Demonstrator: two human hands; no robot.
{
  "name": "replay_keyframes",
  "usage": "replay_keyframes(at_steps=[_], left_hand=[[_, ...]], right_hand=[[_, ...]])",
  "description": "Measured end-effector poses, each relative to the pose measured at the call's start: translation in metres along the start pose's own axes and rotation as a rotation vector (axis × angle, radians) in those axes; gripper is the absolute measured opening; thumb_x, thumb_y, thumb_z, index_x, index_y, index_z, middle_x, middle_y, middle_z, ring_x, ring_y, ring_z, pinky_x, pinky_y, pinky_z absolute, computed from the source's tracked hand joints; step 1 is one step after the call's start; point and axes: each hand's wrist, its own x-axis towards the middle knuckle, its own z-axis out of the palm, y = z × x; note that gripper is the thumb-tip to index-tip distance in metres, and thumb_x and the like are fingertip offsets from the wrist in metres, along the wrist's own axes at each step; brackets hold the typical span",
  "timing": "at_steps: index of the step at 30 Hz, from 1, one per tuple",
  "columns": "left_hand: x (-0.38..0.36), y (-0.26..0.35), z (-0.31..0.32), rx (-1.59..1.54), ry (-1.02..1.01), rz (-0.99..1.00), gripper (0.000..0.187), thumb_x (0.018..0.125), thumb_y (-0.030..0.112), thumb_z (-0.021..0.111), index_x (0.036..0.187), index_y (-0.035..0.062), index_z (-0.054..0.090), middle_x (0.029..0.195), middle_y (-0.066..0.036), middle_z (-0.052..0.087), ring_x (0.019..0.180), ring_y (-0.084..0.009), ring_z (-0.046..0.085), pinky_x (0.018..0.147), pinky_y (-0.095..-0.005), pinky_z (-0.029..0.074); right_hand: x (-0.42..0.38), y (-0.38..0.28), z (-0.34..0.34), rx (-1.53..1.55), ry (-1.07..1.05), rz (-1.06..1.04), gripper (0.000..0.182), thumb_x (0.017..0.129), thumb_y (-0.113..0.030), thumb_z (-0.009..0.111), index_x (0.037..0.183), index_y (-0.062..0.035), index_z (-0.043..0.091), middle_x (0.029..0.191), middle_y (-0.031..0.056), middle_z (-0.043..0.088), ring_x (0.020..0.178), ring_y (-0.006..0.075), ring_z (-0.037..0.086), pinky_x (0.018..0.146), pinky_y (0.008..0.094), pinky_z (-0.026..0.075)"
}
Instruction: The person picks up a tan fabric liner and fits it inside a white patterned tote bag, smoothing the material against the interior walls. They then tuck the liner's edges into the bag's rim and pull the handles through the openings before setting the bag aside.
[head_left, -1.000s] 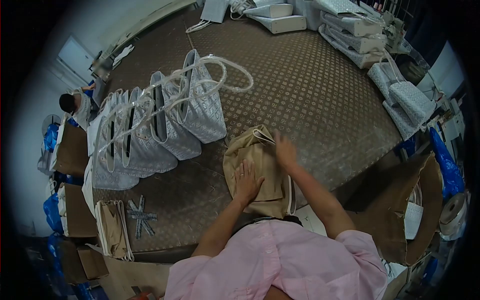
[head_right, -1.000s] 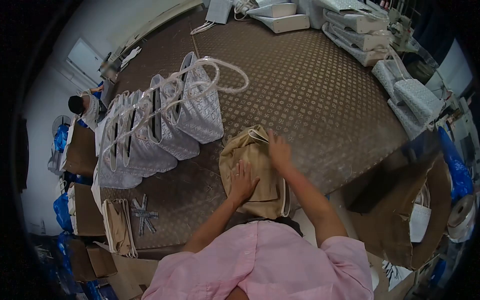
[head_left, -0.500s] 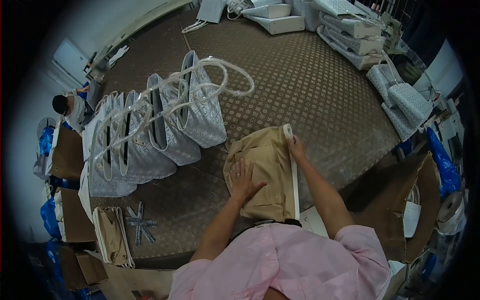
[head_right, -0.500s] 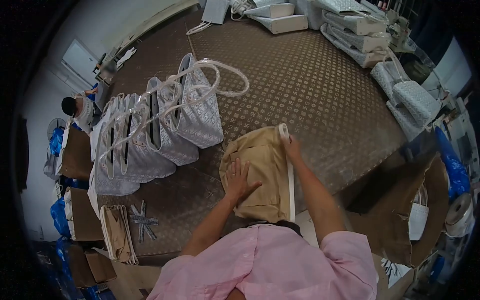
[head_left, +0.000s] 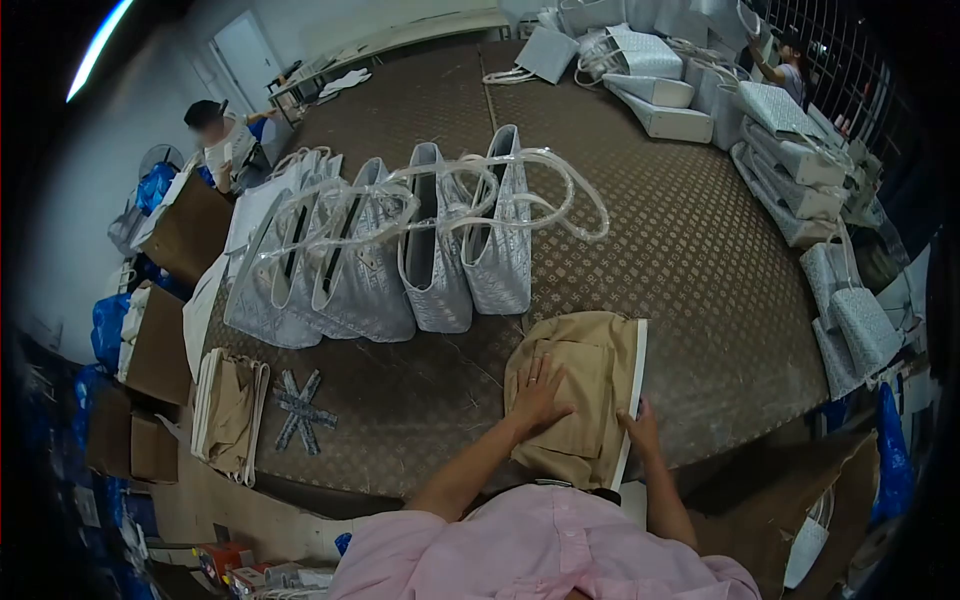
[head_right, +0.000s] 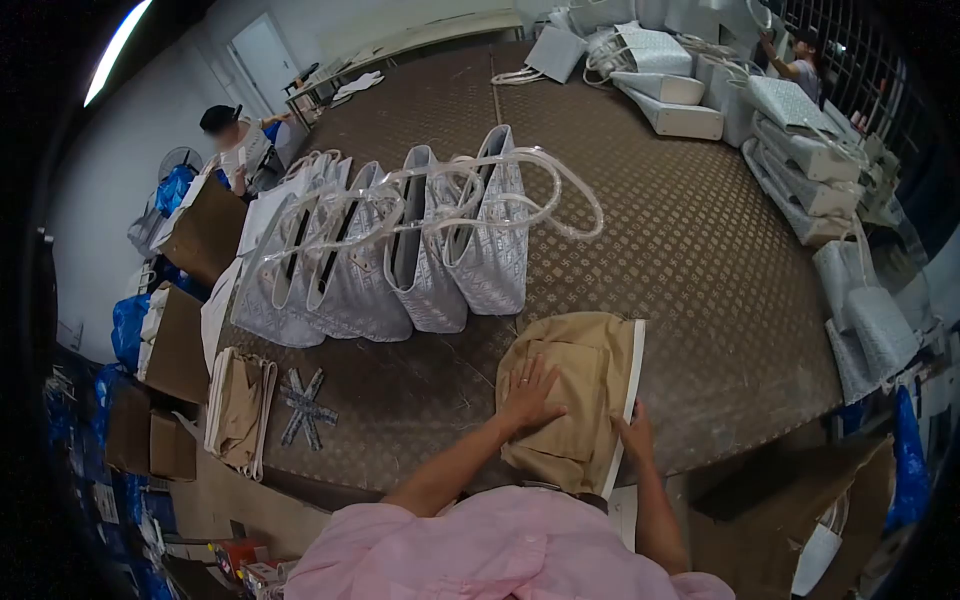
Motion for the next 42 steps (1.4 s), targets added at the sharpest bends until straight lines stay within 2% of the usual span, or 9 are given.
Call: replay_keyframes(at_steps=[3, 7, 9, 15, 24, 31, 35, 37, 42], left_hand=[[0.035, -0.026, -0.023, -0.246, -0.336, 0.055, 0.067, 0.081, 0.045, 0.063, 0.134, 0.0081, 0.047, 0.145, -0.022, 0.032, 0.130, -0.0374, 0.037, 0.106, -0.0451, 0.032], [0.044, -0.027, -0.183, -0.277, 0.756, 0.204, 0.036, 0.083, 0.012, 0.061, 0.115, -0.0048, 0.054, 0.118, -0.025, 0.054, 0.111, -0.0412, 0.051, 0.094, -0.0439, 0.042], [0.058, -0.035, -0.230, -0.130, 0.853, 0.228, 0.038, 0.084, 0.010, 0.060, 0.117, -0.0065, 0.052, 0.115, -0.025, 0.054, 0.106, -0.0419, 0.053, 0.090, -0.0464, 0.043], [0.106, -0.057, -0.256, -0.095, 0.251, -0.196, 0.041, 0.081, 0.015, 0.065, 0.113, -0.0063, 0.051, 0.103, -0.026, 0.060, 0.100, -0.0435, 0.056, 0.081, -0.0501, 0.046], [0.112, -0.065, -0.235, -0.081, 0.346, 0.200, 0.047, 0.084, 0.026, 0.065, 0.120, -0.0010, 0.055, 0.104, -0.024, 0.063, 0.099, -0.0404, 0.059, 0.085, -0.0428, 0.046], [0.024, 0.019, -0.233, -0.382, 0.141, 0.376, 0.037, 0.088, 0.010, 0.059, 0.123, 0.0031, 0.052, 0.094, -0.021, 0.065, 0.084, -0.0373, 0.064, 0.074, -0.0408, 0.048], [0.034, 0.034, -0.253, -0.466, -0.231, 0.383, 0.058, 0.084, 0.003, 0.059, 0.138, 0.0046, 0.039, 0.095, -0.018, 0.063, 0.081, -0.0285, 0.062, 0.077, -0.0342, 0.047], [0.028, 0.036, -0.251, -0.250, -0.313, 0.390, 0.069, 0.082, -0.001, 0.056, 0.144, 0.0056, 0.026, 0.093, -0.020, 0.062, 0.081, -0.0290, 0.061, 0.076, -0.0351, 0.047], [0.035, 0.043, -0.277, 0.016, -0.622, 0.350, 0.095, 0.075, -0.010, 0.048, 0.150, 0.0088, -0.007, 0.088, -0.027, 0.059, 0.080, -0.0355, 0.060, 0.074, -0.0411, 0.046]], right_hand=[[-0.008, -0.028, -0.014, 0.189, 0.015, -0.033, 0.065, 0.085, -0.009, 0.062, 0.142, -0.0040, 0.031, 0.120, 0.0161, 0.056, 0.103, 0.0201, 0.057, 0.083, 0.0307, 0.048], [-0.010, -0.053, -0.036, 0.446, 0.330, -0.126, 0.067, 0.083, 0.004, 0.052, 0.145, -0.0077, 0.028, 0.112, 0.0127, 0.062, 0.093, 0.0170, 0.060, 0.078, 0.0261, 0.049], [0.004, -0.026, -0.057, 0.277, 0.429, -0.114, 0.060, 0.084, 0.001, 0.054, 0.141, -0.0079, 0.037, 0.109, 0.0098, 0.062, 0.088, 0.0149, 0.058, 0.076, 0.0261, 0.048], [-0.003, 0.033, -0.051, -0.012, 0.257, -0.072, 0.033, 0.088, -0.010, 0.057, 0.119, 0.0002, 0.061, 0.099, 0.0012, 0.063, 0.080, 0.0095, 0.054, 0.073, 0.0233, 0.044], [-0.026, 0.037, -0.064, 0.343, 0.398, -0.086, 0.038, 0.086, -0.008, 0.054, 0.123, 0.0000, 0.059, 0.117, 0.0073, 0.063, 0.100, 0.0113, 0.057, 0.084, 0.0225, 0.043], [-0.071, 0.062, -0.141, 0.404, 1.064, -0.074, 0.040, 0.083, -0.002, 0.049, 0.120, -0.0016, 0.063, 0.107, 0.0079, 0.068, 0.094, 0.0113, 0.060, 0.084, 0.0255, 0.046], [-0.077, 0.026, -0.139, 0.180, 0.838, 0.182, 0.048, 0.084, -0.008, 0.055, 0.132, -0.0025, 0.052, 0.098, 0.0079, 0.062, 0.081, 0.0129, 0.053, 0.075, 0.0253, 0.044], [-0.070, 0.031, -0.129, 0.118, 0.670, 0.040, 0.057, 0.085, -0.011, 0.059, 0.138, -0.0010, 0.043, 0.098, 0.0086, 0.058, 0.080, 0.0142, 0.050, 0.075, 0.0265, 0.044], [-0.088, 0.016, -0.122, 0.069, 0.463, -0.088, 0.072, 0.081, -0.008, 0.062, 0.145, -0.0024, 0.030, 0.130, 0.0160, 0.049, 0.107, 0.0219, 0.053, 0.089, 0.0287, 0.043]])
